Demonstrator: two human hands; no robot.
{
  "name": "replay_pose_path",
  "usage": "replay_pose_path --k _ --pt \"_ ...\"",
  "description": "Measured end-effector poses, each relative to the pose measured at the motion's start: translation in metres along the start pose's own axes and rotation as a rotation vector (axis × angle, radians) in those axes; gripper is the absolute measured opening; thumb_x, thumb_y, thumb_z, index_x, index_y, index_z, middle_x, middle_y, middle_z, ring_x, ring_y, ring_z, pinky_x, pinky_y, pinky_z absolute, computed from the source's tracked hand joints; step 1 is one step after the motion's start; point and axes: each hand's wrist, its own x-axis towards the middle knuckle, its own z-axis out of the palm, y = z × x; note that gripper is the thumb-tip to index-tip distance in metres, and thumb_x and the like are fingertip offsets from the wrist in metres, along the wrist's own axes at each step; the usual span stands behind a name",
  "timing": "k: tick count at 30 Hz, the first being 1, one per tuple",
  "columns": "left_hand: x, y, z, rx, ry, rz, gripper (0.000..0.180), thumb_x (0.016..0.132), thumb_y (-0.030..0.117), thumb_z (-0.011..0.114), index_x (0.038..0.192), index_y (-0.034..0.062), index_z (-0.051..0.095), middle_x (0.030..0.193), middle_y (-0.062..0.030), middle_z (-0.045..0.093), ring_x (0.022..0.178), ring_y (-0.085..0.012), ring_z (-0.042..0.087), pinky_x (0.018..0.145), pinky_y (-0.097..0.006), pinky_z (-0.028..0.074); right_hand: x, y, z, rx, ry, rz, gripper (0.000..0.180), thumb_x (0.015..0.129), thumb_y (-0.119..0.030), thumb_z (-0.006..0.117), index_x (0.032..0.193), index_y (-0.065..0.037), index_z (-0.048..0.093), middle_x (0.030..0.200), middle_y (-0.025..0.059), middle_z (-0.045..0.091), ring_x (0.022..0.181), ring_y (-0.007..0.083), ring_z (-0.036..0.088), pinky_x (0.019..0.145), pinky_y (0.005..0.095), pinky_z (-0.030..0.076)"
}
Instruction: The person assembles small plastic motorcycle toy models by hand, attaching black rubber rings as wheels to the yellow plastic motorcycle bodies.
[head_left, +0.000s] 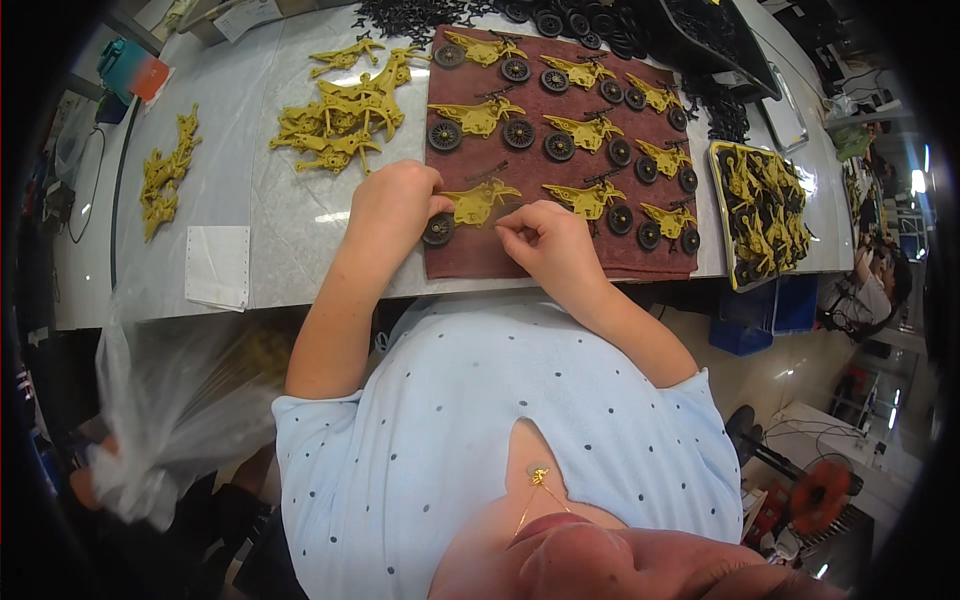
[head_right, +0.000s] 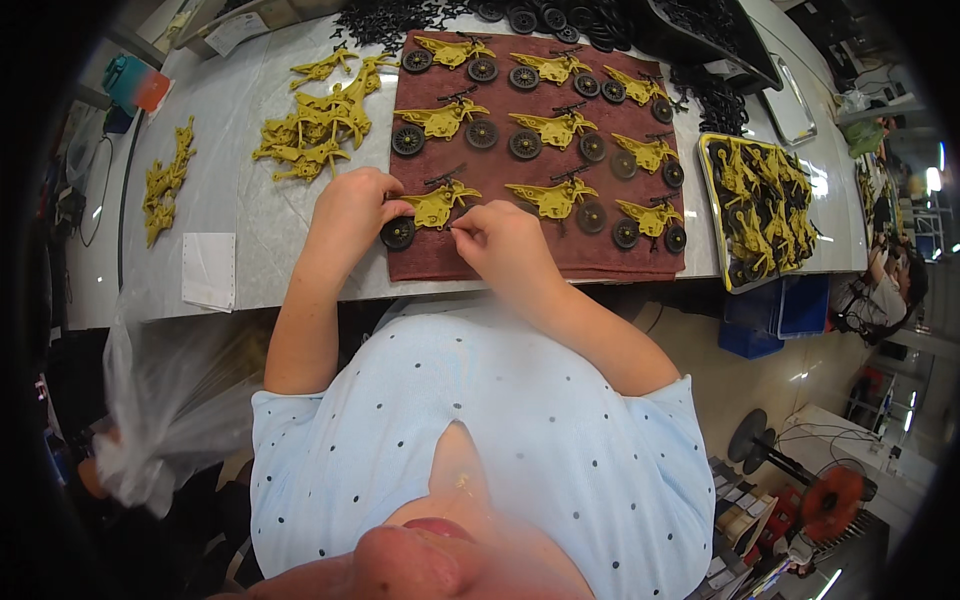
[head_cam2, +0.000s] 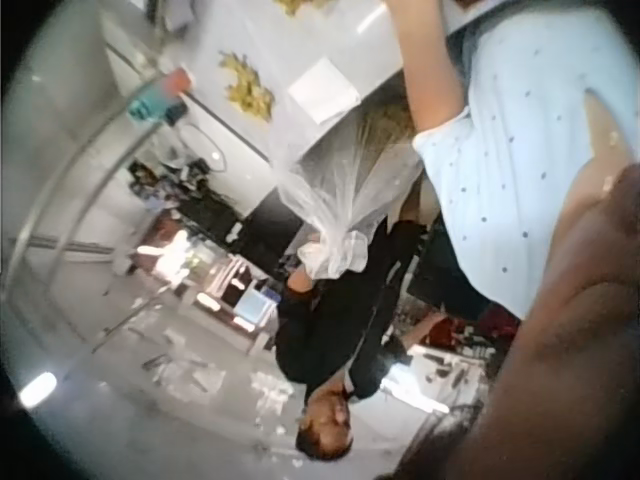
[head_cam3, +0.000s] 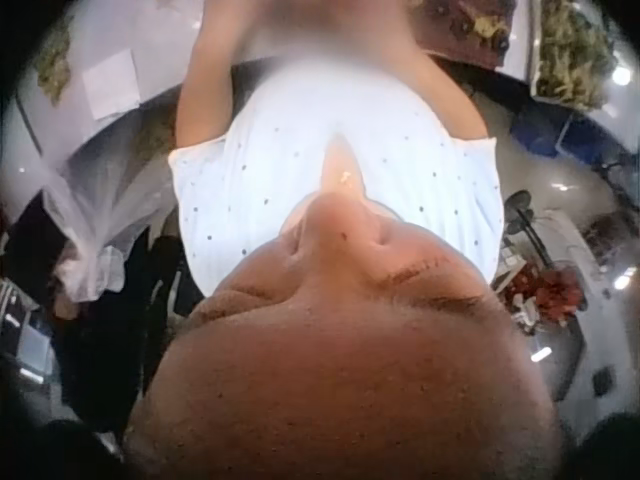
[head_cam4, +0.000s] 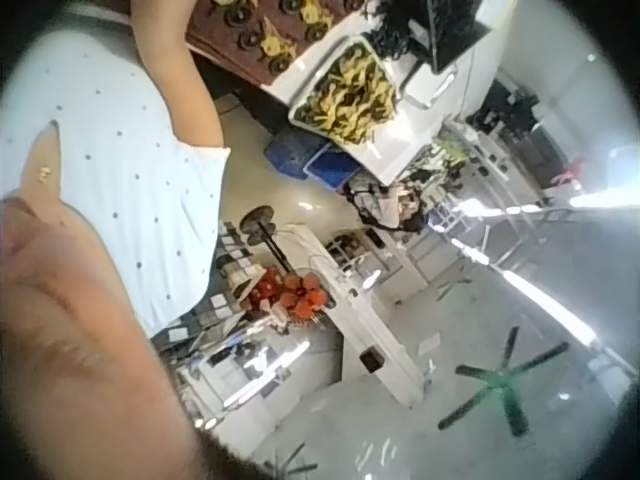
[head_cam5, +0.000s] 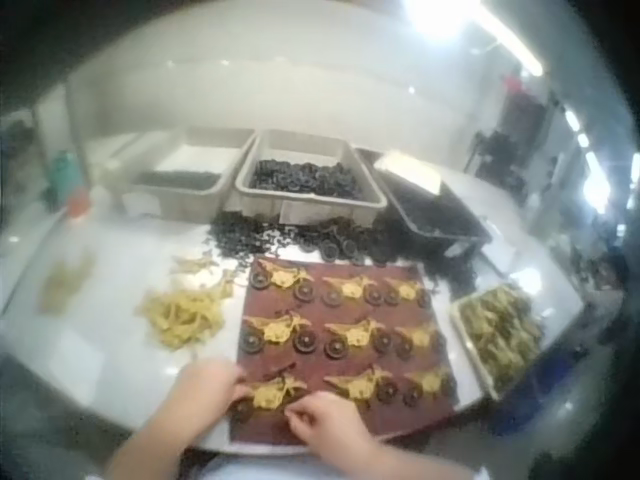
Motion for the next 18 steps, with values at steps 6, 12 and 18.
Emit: replay_pose_path --k 6,12,18 --pt "0.003 -0.003 0.002 0.017 -0.051 0.006 0.023 0.069 0.022 0.075 0.075 0.0013 0.067 0.077 -0.0147 0.063 0.077 -0.0325 0.061 0.066 -0.042 0.047 0.0 -0.005 0.017 -0.088 0.025 -0.059 0.009 0.076 -0.007 0.067 0.081 -0.001 0.064 0.073 0.0129 0.059 0.065 0.0252 0.058 0.06 0.0335 0.047" --pt "0.005 -0.004 0.003 0.018 -0.036 0.034 0.024 0.069 0.022 0.074 0.068 0.001 0.062 0.074 -0.0155 0.061 0.075 -0.0339 0.06 0.065 -0.043 0.046 0.002 -0.006 0.031 -0.234 0.131 -0.165 0.009 0.074 -0.003 0.064 0.073 0.001 0.056 0.069 0.0164 0.054 0.063 0.034 0.057 0.057 0.0413 0.048" --pt "0.004 -0.007 0.008 0.022 -0.004 0.049 0.024 0.069 0.022 0.073 0.066 0.001 0.061 0.074 -0.0158 0.061 0.076 -0.034 0.061 0.066 -0.044 0.047 0.003 -0.014 0.038 -0.379 0.157 -0.198 0.01 0.075 -0.001 0.062 0.07 0.002 0.053 0.067 0.0196 0.053 0.061 0.0368 0.057 0.054 0.044 0.047"
